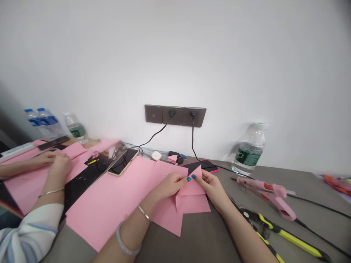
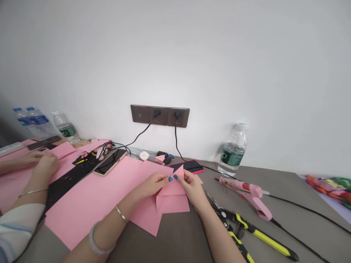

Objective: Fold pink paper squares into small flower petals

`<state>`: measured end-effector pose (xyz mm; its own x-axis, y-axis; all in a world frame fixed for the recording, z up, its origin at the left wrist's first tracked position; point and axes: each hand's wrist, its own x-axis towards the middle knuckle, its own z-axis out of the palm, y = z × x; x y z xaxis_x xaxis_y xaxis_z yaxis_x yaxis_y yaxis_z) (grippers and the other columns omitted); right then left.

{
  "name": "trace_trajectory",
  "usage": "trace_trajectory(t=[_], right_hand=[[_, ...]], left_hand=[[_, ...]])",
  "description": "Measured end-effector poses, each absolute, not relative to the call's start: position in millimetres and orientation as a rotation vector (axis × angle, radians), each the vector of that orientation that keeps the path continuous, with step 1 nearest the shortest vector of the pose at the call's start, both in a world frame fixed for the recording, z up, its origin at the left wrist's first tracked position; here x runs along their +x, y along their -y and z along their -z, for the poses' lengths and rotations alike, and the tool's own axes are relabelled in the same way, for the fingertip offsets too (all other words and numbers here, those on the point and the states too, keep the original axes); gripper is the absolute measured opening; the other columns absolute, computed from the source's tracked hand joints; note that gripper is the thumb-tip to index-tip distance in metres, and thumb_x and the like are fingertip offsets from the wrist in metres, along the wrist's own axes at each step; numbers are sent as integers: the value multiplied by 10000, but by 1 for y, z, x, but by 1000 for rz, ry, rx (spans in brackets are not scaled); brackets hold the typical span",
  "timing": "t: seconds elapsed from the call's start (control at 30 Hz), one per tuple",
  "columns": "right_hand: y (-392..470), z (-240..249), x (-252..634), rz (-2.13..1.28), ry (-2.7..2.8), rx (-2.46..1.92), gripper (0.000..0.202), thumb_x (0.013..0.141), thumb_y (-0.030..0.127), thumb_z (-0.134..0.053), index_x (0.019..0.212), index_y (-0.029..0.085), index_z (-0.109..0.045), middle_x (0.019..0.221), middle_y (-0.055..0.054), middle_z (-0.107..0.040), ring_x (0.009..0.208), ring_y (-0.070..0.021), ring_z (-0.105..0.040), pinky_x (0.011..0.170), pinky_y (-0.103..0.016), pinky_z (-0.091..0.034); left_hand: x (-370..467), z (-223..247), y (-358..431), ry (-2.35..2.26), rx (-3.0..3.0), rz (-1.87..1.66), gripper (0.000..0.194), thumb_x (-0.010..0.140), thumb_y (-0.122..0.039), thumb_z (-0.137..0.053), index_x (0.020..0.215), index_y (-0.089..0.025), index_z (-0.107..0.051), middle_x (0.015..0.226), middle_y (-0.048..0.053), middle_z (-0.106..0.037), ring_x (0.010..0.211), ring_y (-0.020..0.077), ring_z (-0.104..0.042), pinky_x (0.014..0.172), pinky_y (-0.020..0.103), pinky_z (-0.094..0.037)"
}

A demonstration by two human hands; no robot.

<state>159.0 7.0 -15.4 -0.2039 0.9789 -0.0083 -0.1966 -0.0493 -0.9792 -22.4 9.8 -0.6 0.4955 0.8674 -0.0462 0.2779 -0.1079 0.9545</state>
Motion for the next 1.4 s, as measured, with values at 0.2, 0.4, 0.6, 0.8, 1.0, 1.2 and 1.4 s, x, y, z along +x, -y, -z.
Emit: trace_trajectory(t=[0.2, 0.4, 0.6, 0.8, 1.0, 1.2, 1.4], right_hand=[[-7, 16, 160, -1406, 1169, -1051, 389, 681, 536, -774, 808, 174, -710, 712, -35, -726, 618, -192, -633, 571, -270, -462], [-8, 17, 158, -1352, 1147, -1122, 424, 623, 557, -802, 767, 166, -722, 609, -18, -682, 516, -170, -573, 502, -264, -424], [-8, 16, 157, -1404, 1170, -1068, 432, 628, 569, -794, 794, 174, -737, 670, -33, -711, 591, -194, -610, 556, -285, -455], [-8, 16, 157, -1417, 1169, -1057, 431, 614, 568, -804, 774, 173, -737, 658, -21, -704, 581, -179, -595, 557, -276, -446], [-7, 13, 156, -1356, 1171, -1072, 419, 609, 560, -810, 768, 178, -748, 667, -32, -712, 608, -209, -607, 557, -287, -445], [-7, 15, 156, -1276, 1155, -1091, 431, 611, 576, -802, 767, 176, -769, 701, -60, -730, 634, -253, -633, 589, -330, -474], [-10, 19, 158, -1216, 1010, -1116, 476, 656, 619, -751, 820, 172, -779, 747, -76, -741, 670, -256, -653, 554, -309, -460]], left_hand=[[-17, 1, -8, -1005, 1701, -737, 499, 862, -559, -500, 562, -197, -331, 571, -63, -246, 542, 96, -233, 511, 274, -159], [-16, 0, -6, -1014, 1714, -710, 489, 861, -560, -490, 576, -199, -323, 583, -66, -238, 547, 95, -225, 509, 275, -148], [-15, 2, -5, -1049, 1736, -729, 508, 878, -579, -449, 580, -209, -268, 581, -64, -214, 545, 96, -213, 506, 281, -140], [-16, 4, -7, -1044, 1729, -698, 537, 863, -621, -453, 586, -213, -241, 580, -69, -195, 543, 95, -200, 510, 287, -131], [-17, 1, -7, -999, 1703, -691, 529, 846, -634, -479, 592, -205, -303, 601, -65, -231, 564, 97, -231, 516, 276, -151], [-19, -3, -8, -987, 1709, -674, 528, 845, -632, -487, 599, -203, -302, 610, -60, -227, 563, 97, -226, 518, 276, -150], [-26, -7, -7, -894, 1657, -678, 514, 854, -595, -507, 597, -205, -295, 613, -56, -242, 563, 98, -225, 522, 276, -142]])
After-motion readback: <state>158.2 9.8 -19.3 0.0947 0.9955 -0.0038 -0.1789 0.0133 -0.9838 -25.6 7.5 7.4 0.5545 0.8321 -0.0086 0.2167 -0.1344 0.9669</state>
